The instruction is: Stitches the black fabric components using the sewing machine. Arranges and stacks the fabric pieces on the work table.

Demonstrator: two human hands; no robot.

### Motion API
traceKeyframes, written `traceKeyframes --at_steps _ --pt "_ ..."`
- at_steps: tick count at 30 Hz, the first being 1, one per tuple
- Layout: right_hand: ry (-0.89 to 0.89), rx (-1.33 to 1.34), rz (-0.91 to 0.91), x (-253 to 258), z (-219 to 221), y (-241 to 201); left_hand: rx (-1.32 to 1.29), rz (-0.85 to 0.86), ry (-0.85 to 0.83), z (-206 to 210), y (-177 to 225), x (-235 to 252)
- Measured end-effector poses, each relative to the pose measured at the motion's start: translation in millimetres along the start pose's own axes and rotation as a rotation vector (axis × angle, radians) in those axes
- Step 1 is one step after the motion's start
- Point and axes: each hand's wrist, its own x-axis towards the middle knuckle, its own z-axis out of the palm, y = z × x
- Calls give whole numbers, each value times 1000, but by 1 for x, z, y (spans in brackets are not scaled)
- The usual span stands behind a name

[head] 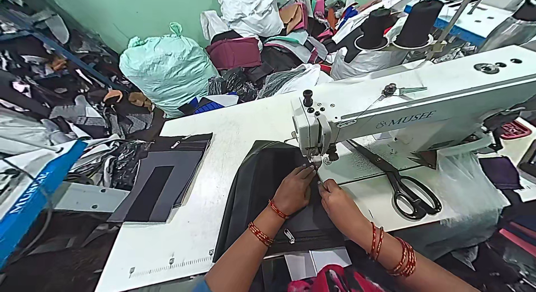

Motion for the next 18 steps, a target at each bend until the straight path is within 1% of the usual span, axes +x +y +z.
traceKeyframes --at_steps 2,4,6,8,10,12,18 --pt "-22 15 14 7 0 1 -10 16 14 0 -7 4" --pt "12 27 4 13 2 3 -19 3 1 -2 -12 9" --pt "7 52 17 20 2 4 -20 14 -6 -4 -18 13" --pt "-62 71 64 27 -3 3 -30 36 -2 -4 -24 17" --pt "-182 84 136 36 -11 1 -46 56 8 -5 -30 20" --pt "-248 89 172 44 -16 -1 -58 72 26 -4 -36 22" --pt "-297 92 187 55 -20 -2 -97 139 38 -4 -49 27"
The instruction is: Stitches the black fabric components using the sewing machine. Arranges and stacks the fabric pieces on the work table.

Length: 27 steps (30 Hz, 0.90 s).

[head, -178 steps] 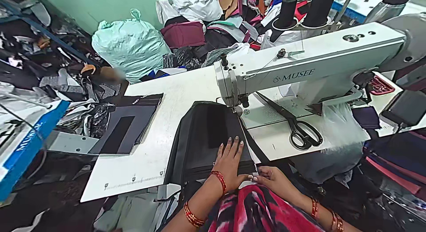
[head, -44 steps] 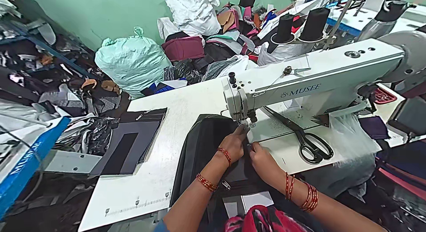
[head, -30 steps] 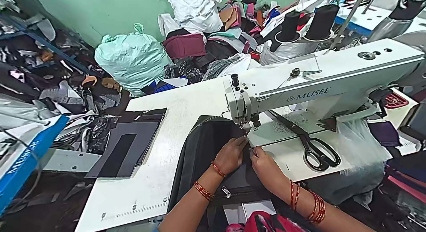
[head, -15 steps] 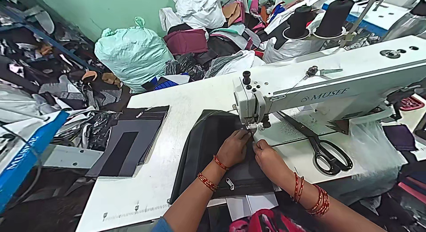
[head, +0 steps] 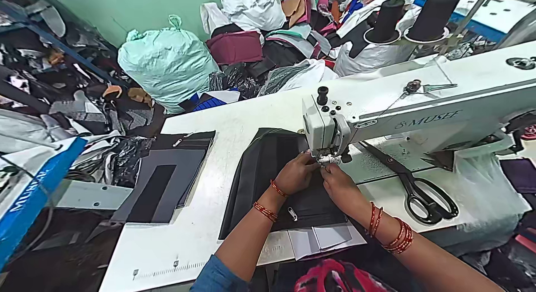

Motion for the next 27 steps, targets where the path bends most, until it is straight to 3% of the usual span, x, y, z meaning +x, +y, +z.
traceKeyframes --at_steps 4,10,16,19,24,27 --pt "60 34 -24 -2 4 5 8 -64 -20 2 10 -1" --pt "179 264 -42 -11 5 22 13 -558 -257 -5 89 -2" --pt "223 365 -44 -47 5 42 79 -622 -479 -2 138 -29" --pt "313 401 -94 -74 6 60 114 -598 -479 1 146 -36" --pt "324 456 -191 -118 10 79 113 -657 -789 -14 155 -19" --pt "289 480 -211 -136 11 83 138 -663 -857 -15 159 -15"
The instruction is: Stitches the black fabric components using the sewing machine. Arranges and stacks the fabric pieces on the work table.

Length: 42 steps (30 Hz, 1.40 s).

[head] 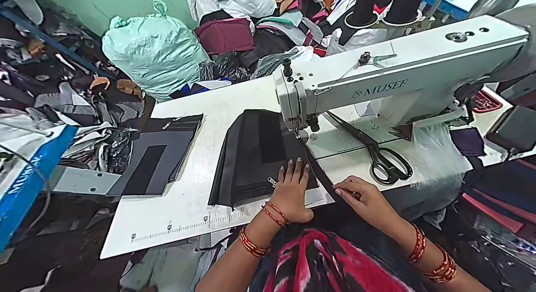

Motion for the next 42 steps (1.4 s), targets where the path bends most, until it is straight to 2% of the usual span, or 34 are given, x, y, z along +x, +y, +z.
traceKeyframes --at_steps 6,11,18,22,23,26,28,35,42 --pt "8 13 -27 7 -4 1 7 2 -13 -5 3 -1" --pt "-8 -78 32 36 6 -1 41 -17 59 -2 11 0" --pt "-41 -204 145 87 29 -8 -52 -111 418 11 20 16" --pt "-106 -227 238 108 36 -19 -102 -255 298 -12 34 27" --pt "-110 -228 254 111 38 -21 -106 -256 328 -10 34 30" --pt "-109 -228 297 113 40 -24 -106 -175 597 13 28 36" --pt "-86 -215 335 110 39 -27 -118 -134 713 22 22 38" --pt "-64 -71 346 96 43 -27 -473 -94 759 15 6 31" --pt "-100 34 351 97 45 -27 -538 -89 711 13 4 30"
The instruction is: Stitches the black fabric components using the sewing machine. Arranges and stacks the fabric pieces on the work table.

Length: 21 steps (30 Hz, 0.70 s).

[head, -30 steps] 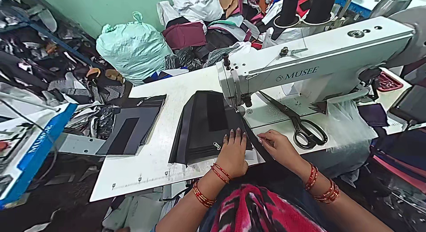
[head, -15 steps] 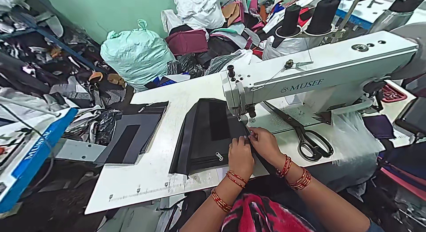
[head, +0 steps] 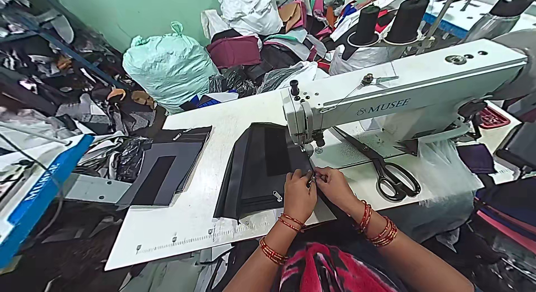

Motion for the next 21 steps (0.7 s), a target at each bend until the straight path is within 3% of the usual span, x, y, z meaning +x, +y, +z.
traceKeyframes --at_steps 8,21 --pt "-29 12 -33 -2 -6 7 308 17 -291 -6 14 0" --pt "14 66 -17 -7 -3 9 317 123 -164 3 8 -7"
